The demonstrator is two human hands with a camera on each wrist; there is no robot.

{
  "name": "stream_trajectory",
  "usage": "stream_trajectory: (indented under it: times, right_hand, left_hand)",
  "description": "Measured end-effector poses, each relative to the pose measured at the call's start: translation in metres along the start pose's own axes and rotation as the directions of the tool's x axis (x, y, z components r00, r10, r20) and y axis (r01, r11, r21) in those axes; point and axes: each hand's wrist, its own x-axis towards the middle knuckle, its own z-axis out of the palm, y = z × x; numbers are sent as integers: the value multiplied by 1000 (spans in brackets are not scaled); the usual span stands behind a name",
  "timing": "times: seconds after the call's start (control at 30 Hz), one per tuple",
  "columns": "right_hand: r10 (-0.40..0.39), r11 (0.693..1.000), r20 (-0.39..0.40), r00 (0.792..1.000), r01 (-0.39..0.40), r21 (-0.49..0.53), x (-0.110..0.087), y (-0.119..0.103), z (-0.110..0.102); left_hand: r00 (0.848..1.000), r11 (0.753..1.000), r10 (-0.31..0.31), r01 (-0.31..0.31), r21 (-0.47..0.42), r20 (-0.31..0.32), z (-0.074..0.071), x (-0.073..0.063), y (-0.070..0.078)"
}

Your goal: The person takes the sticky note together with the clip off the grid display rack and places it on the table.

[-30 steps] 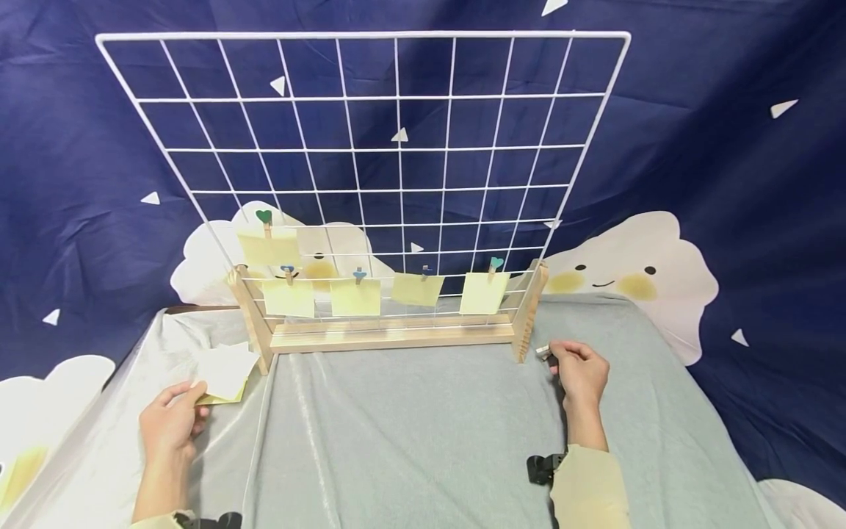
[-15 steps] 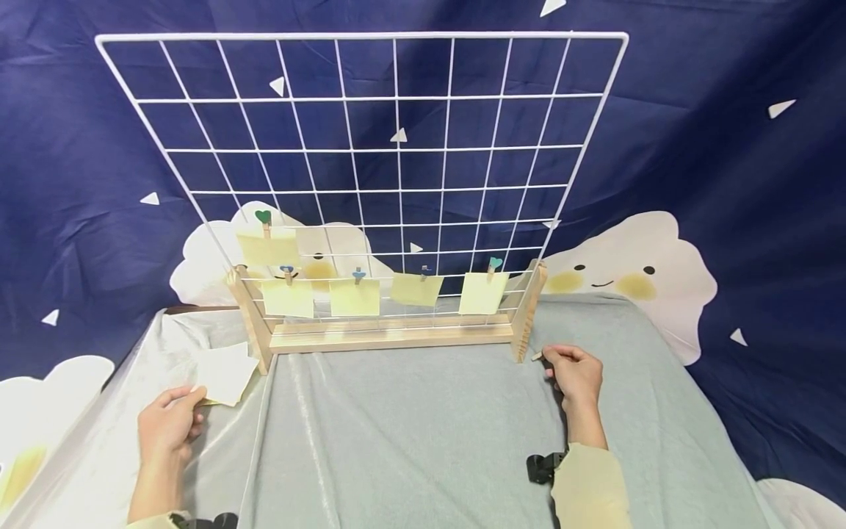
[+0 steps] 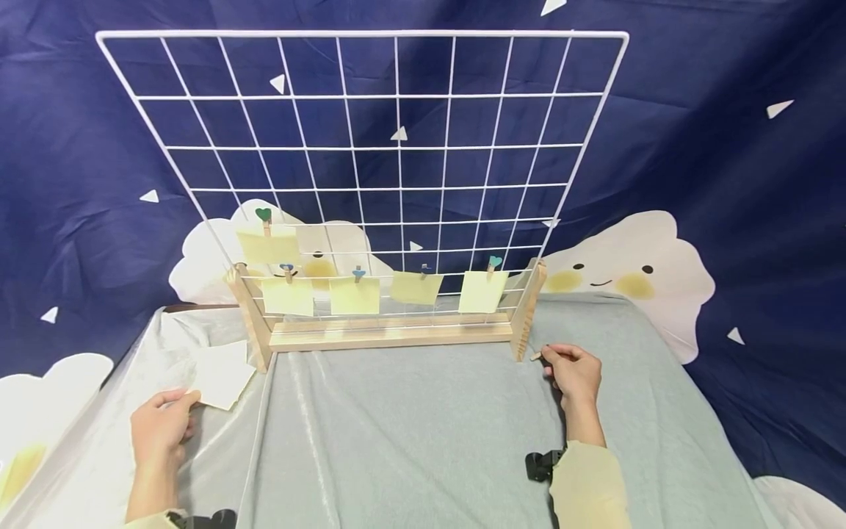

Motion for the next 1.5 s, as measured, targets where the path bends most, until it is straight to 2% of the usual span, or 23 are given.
stream_trajectory:
  times: [0.2, 0.3, 0.37, 0.47, 0.57, 0.8, 0.97, 1.1, 1.5]
  right_hand:
    - [5, 1000, -1, 1000, -5, 3, 0, 0, 1]
    - [7, 1000, -2, 1000, -7, 8, -1, 0, 0]
    - [2, 1000, -6, 1000, -2, 9, -1, 0, 0]
    - [-3, 1000, -15, 1000, 3, 9, -3, 0, 0]
    - [-6, 1000, -21, 1000, 6, 7, -4, 0, 0]
    - [-29, 998, -26, 999, 30, 46, -7, -5, 0]
    - [-74, 994, -20, 997, 76, 74, -11, -15, 1]
    - [-77, 992, -13, 997, 78, 100, -16, -25, 3]
    - [-100, 994, 74, 992, 97, 41, -27, -42, 12]
  left_hand:
    - [1000, 1000, 2, -2, 26, 14, -1, 2, -2]
    - [999, 992, 32, -32, 120, 5, -2, 3, -2]
    - [996, 971, 92, -90, 221, 0, -3, 3, -1]
    - [981, 913, 193, -179, 367, -2, -4, 2, 1]
    - [970, 877, 243, -219, 427, -3, -4, 2, 1]
    - [971, 882, 237, -210, 423, -12, -6, 2, 0]
    - [971, 888, 239, -211, 408, -19, -6, 2, 1]
    - [971, 896, 235, -204, 395, -30, -6, 1, 2]
    - [960, 897, 277, -245, 369, -37, -3, -2, 11]
